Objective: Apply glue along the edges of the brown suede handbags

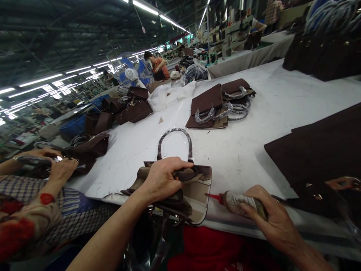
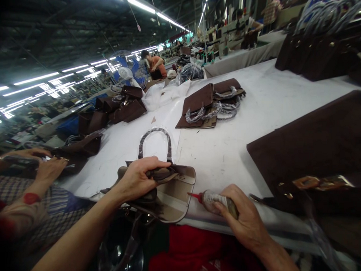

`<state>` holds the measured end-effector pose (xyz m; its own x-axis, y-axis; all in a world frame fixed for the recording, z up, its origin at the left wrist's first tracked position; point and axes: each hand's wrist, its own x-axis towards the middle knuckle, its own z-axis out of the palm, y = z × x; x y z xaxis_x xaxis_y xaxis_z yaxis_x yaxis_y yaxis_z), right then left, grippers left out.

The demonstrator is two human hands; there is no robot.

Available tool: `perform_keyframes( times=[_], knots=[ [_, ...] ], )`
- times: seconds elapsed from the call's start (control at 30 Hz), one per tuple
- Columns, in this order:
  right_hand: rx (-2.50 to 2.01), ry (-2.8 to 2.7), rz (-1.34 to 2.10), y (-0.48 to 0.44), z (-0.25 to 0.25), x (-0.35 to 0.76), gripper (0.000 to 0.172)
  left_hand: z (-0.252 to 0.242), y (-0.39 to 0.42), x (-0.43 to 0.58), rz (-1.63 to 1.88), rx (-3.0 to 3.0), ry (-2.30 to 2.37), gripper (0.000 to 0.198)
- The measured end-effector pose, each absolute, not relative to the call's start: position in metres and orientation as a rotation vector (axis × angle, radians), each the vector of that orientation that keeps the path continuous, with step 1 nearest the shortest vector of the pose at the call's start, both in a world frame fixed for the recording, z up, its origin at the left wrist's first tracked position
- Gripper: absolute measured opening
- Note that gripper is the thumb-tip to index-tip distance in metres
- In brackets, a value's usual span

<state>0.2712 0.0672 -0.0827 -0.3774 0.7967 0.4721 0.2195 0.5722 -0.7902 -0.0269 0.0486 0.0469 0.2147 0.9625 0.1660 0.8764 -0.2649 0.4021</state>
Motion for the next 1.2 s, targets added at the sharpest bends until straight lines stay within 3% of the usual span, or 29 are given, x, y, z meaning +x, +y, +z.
perform_keyframes(
  times=[0.27, 0.37, 0.53, 0.73, 0.93, 1.2],
  knots=[
    [-0.691, -1.975, 0.809, 0.068, -0.086, 0.271, 0.002, 0.047, 0.049, -0.026, 0.575, 2.265, 1.748, 0.023],
    [-0.754, -1.905, 0.682, 0.069, -0.087, 0.271, 0.004, 0.047, 0.050, -0.026, 0.569, 2.264, 1.766, 0.024],
    [-0.712, -1.966, 0.816, 0.067, -0.087, 0.272, 0.005, 0.048, 0.052, -0.026, 0.560, 2.265, 1.753, 0.021],
    [-0.836, -1.898, 0.712, 0.063, -0.082, 0.275, 0.007, 0.046, 0.051, -0.028, 0.583, 2.271, 1.748, 0.023],
    [-0.711, -1.966, 0.826, 0.054, -0.077, 0.277, 0.002, 0.046, 0.049, -0.027, 0.589, 2.283, 1.737, 0.022],
    [-0.657, -1.971, 0.750, 0.050, -0.075, 0.274, 0.011, 0.046, 0.048, -0.026, 0.623, 2.275, 1.717, 0.022]
  ],
)
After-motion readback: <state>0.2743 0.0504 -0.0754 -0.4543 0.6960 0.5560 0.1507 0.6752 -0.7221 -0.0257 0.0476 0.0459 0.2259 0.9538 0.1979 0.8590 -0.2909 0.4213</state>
